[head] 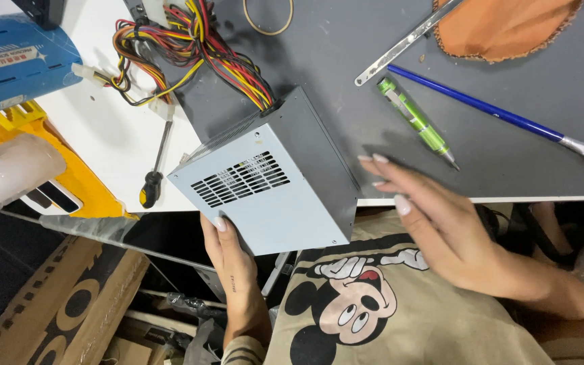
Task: Disassembling a computer power supply unit using a screwdriver and cleaning the internal components with a brush.
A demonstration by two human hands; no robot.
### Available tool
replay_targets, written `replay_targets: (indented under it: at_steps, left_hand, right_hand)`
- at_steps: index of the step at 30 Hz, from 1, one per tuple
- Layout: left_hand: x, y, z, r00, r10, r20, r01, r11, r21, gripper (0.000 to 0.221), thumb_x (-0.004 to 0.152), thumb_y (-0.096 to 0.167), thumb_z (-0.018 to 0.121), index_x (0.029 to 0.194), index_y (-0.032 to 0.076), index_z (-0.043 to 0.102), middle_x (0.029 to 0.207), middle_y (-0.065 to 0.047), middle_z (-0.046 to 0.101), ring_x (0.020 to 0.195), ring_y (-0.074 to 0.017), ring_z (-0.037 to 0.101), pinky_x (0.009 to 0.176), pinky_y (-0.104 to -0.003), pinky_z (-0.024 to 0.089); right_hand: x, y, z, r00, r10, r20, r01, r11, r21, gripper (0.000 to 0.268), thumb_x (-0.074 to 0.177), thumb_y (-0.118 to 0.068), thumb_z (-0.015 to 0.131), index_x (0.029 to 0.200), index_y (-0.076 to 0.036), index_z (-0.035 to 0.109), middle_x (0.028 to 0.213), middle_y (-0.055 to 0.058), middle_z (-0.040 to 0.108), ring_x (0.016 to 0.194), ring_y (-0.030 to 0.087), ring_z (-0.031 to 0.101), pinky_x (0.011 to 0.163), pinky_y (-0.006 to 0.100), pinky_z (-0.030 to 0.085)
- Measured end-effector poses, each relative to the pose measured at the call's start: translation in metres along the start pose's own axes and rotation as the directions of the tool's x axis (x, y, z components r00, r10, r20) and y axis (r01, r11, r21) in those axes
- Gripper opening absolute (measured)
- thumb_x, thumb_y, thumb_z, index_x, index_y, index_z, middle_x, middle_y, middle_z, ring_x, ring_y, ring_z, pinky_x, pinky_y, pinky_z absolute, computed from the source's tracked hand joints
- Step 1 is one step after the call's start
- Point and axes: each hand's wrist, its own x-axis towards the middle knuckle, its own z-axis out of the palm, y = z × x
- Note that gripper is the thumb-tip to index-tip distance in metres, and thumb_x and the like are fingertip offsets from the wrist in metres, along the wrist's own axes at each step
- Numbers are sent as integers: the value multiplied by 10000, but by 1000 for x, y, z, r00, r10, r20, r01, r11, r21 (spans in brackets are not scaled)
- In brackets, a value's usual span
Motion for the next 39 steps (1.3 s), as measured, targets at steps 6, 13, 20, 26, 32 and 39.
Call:
replay_targets:
  at_steps: [6,13,20,26,32,39]
  left_hand:
    - [-21,11,0,992,-124,15,125,988,-95,679,1031,440,537,1563,33,424,1506,-134,576,1373,-228,570,1149,-355,476]
    - [-26,-4,-13,991,-113,76,119,990,-77,708,1002,497,573,1543,53,466,1451,-119,626,1333,-238,604,1114,-376,487]
    - [-17,-23,-26,991,56,122,-38,989,-141,702,1036,379,600,1601,27,375,1550,-150,551,1413,-244,546,1182,-391,448]
    - [0,-14,-34,957,183,228,-189,982,8,671,1060,522,493,1540,53,459,1487,-144,567,1395,-270,533,1157,-426,430]
    - [18,-25,-37,909,365,203,-386,919,77,594,1067,543,415,1447,90,472,1584,-144,491,1473,-291,471,1198,-442,256]
    - [59,-16,-31,851,523,59,-475,812,-340,653,1072,384,595,1562,17,367,1661,-213,377,1609,-379,366,1380,-521,315]
  right_hand:
    - [0,11,21,989,-145,20,146,961,-233,536,1088,-182,476,1575,22,382,1550,180,582,1412,330,557,1207,454,456]
    - [6,5,34,995,-90,36,94,810,-579,797,987,-559,507,1553,-1,439,1541,139,579,1271,342,567,1037,478,440]
    - [7,-12,47,996,-69,51,86,743,-664,678,1031,-399,529,1545,38,463,1374,155,649,1183,338,589,957,445,435]
    - [10,-18,58,1000,-20,22,30,683,-730,610,1089,-405,321,1571,-72,491,1260,118,619,1118,300,537,928,444,361]
    - [25,-46,73,1000,22,19,-3,722,-692,574,1099,-373,276,1490,-28,516,1426,179,576,1269,331,545,1042,453,398]
    - [87,-45,92,965,-240,-108,189,917,-350,624,1053,-252,512,1574,40,332,1654,251,394,1563,347,401,1305,464,345]
